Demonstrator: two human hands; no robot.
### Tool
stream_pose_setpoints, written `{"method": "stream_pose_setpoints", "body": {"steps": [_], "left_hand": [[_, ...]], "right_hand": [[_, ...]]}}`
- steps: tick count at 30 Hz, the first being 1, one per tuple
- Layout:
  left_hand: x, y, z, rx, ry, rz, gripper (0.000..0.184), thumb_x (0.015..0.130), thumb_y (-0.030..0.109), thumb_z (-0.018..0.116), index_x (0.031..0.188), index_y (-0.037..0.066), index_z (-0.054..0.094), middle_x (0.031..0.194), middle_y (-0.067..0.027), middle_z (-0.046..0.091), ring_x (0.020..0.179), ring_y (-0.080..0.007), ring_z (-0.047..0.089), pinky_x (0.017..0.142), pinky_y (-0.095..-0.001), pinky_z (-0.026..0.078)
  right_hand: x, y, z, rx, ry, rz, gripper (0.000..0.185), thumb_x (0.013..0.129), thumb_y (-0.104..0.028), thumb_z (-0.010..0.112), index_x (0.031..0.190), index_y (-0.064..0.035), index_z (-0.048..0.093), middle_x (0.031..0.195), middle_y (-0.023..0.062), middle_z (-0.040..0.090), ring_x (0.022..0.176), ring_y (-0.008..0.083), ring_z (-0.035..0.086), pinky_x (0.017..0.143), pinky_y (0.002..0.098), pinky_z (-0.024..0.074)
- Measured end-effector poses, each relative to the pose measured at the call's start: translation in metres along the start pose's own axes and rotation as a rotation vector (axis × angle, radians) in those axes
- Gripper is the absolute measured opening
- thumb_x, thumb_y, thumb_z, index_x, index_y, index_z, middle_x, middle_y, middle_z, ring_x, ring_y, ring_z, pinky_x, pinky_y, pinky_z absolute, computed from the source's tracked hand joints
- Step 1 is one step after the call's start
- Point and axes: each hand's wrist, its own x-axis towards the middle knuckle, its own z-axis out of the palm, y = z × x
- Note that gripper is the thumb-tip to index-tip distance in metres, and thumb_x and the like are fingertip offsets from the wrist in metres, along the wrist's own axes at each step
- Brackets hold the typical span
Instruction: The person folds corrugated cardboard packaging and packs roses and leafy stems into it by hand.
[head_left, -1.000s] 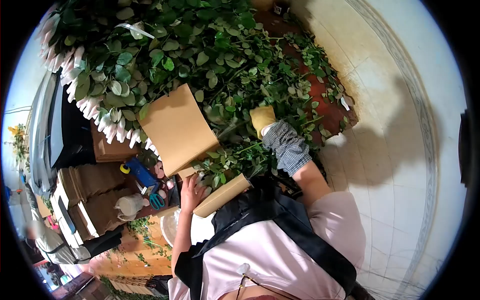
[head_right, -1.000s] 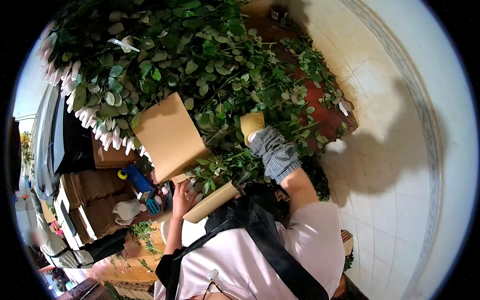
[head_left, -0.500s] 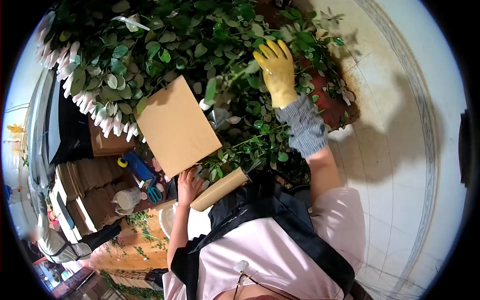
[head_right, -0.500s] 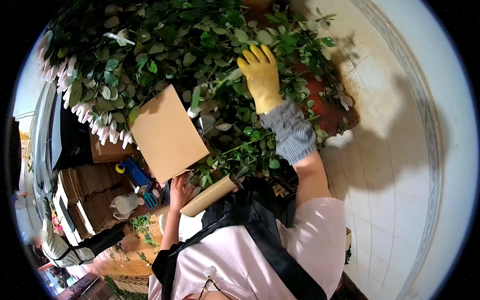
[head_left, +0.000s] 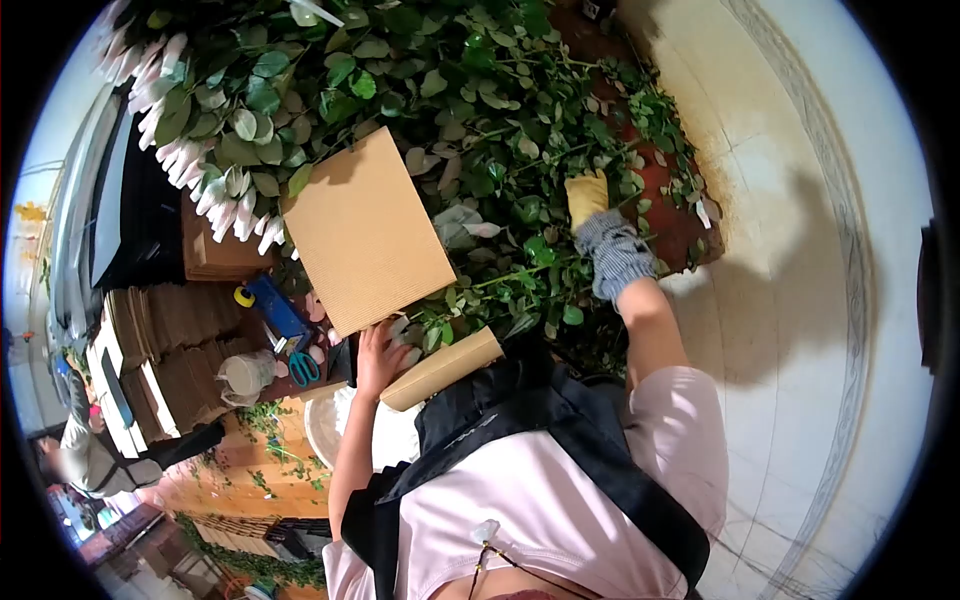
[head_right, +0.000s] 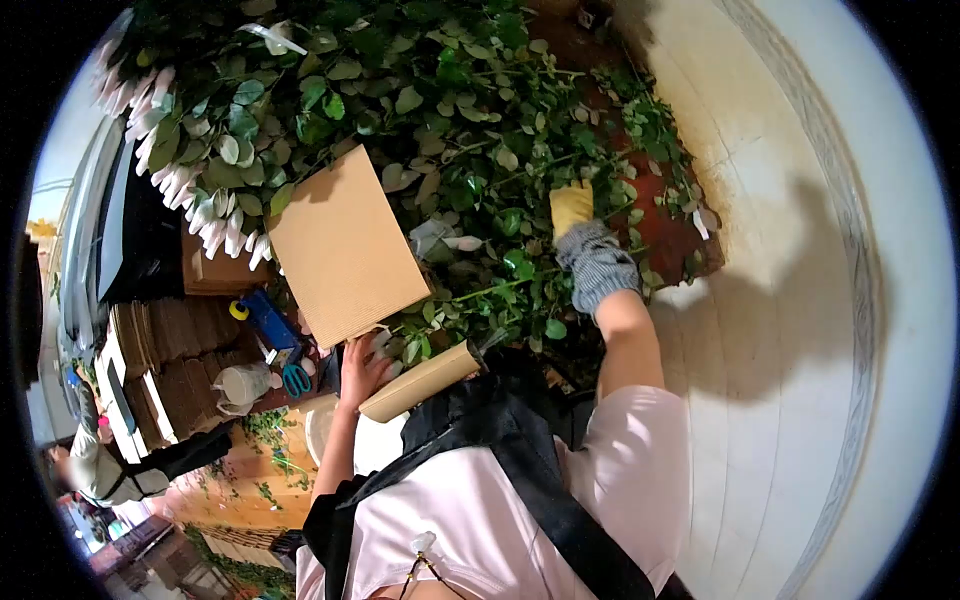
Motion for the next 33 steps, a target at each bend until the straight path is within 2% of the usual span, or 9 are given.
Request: {"method": "stream_pose_setpoints", "body": {"steps": [1,3,7,12,15,18,23,27,33], "left_hand": [[0.003,0.001,0.001,-0.007,0.016,-0.007,0.059,0.073,0.011,0.082,0.125,-0.001,0.058,0.119,-0.0191,0.06,0.108,-0.0408,0.056,0.091,-0.0451,0.049],[-0.001,-0.001,0.001,-0.013,0.028,0.028,0.058,0.073,0.011,0.083,0.124,0.0,0.058,0.119,-0.0176,0.061,0.108,-0.0397,0.057,0.091,-0.0444,0.049],[0.0,0.0,0.0,-0.049,0.036,0.026,0.058,0.073,0.012,0.083,0.125,0.002,0.059,0.121,-0.0176,0.06,0.111,-0.0391,0.056,0.093,-0.0438,0.048],[0.0,-0.004,0.002,-0.058,0.029,0.019,0.058,0.073,0.009,0.082,0.127,0.002,0.06,0.12,-0.0182,0.06,0.111,-0.0386,0.057,0.095,-0.0438,0.049],[-0.002,-0.004,0.001,-0.062,0.061,0.046,0.058,0.074,0.009,0.082,0.126,0.0,0.059,0.123,-0.0192,0.059,0.114,-0.0392,0.055,0.095,-0.0436,0.048],[-0.004,-0.007,0.001,-0.044,0.031,0.012,0.058,0.074,0.009,0.081,0.127,-0.001,0.059,0.125,-0.019,0.058,0.116,-0.0399,0.054,0.097,-0.0441,0.047],[-0.003,-0.006,0.001,-0.079,0.033,0.002,0.059,0.075,0.014,0.081,0.128,0.002,0.057,0.12,-0.018,0.059,0.114,-0.0411,0.053,0.096,-0.0462,0.045],[-0.008,-0.019,0.011,-0.21,-0.041,-0.13,0.053,0.076,0.015,0.081,0.122,0.0,0.059,0.114,-0.0191,0.062,0.102,-0.0418,0.059,0.091,-0.0475,0.048],[-0.003,-0.005,0.004,0.008,0.077,0.053,0.05,0.074,0.019,0.081,0.115,-0.001,0.063,0.111,-0.0182,0.063,0.103,-0.0394,0.058,0.089,-0.0453,0.048]], "right_hand": [[0.012,0.021,0.067,0.156,0.388,-0.073,0.017,0.093,-0.014,0.055,0.096,-0.0122,0.071,0.098,0.0054,0.071,0.1,0.0263,0.063,0.102,0.0451,0.0428],[0.003,0.028,-0.043,-0.013,0.124,0.039,0.016,0.085,-0.009,0.061,0.096,-0.0114,0.072,0.096,0.0082,0.071,0.096,0.0294,0.064,0.099,0.0435,0.045],[-0.042,0.066,-0.144,0.28,0.791,0.127,0.013,0.078,-0.006,0.072,0.09,-0.0072,0.071,0.094,0.0138,0.07,0.096,0.0322,0.064,0.105,0.0429,0.0434],[-0.094,0.052,-0.241,0.255,0.736,-0.203,0.019,0.078,-0.007,0.075,0.097,-0.0075,0.072,0.101,0.0109,0.072,0.103,0.0286,0.064,0.106,0.045,0.0436],[-0.127,0.042,-0.268,0.368,0.691,-0.078,0.018,0.079,-0.001,0.072,0.097,-0.0041,0.072,0.097,0.0148,0.071,0.09,0.0334,0.065,0.087,0.0441,0.051],[-0.152,0.033,-0.303,0.473,0.982,-0.161,0.02,0.077,0.003,0.069,0.096,-0.0018,0.071,0.083,0.0163,0.066,0.081,0.0336,0.062,0.075,0.0398,0.0504],[-0.177,-0.022,-0.321,0.457,0.645,-0.457,0.007,0.079,-0.007,0.071,0.085,-0.004,0.068,0.088,0.0063,0.068,0.076,0.0184,0.063,0.065,0.0328,0.0508],[-0.163,-0.102,-0.205,0.362,0.275,-0.53,0.023,0.088,-0.009,0.062,0.066,-0.0115,0.059,0.048,0.0027,0.05,0.04,0.0155,0.048,0.042,0.0302,0.0435],[-0.163,-0.145,-0.103,0.531,0.216,-0.417,0.008,0.082,-0.017,0.072,0.084,-0.0086,0.071,0.072,0.0123,0.068,0.067,0.0314,0.067,0.064,0.043,0.0532]]}}
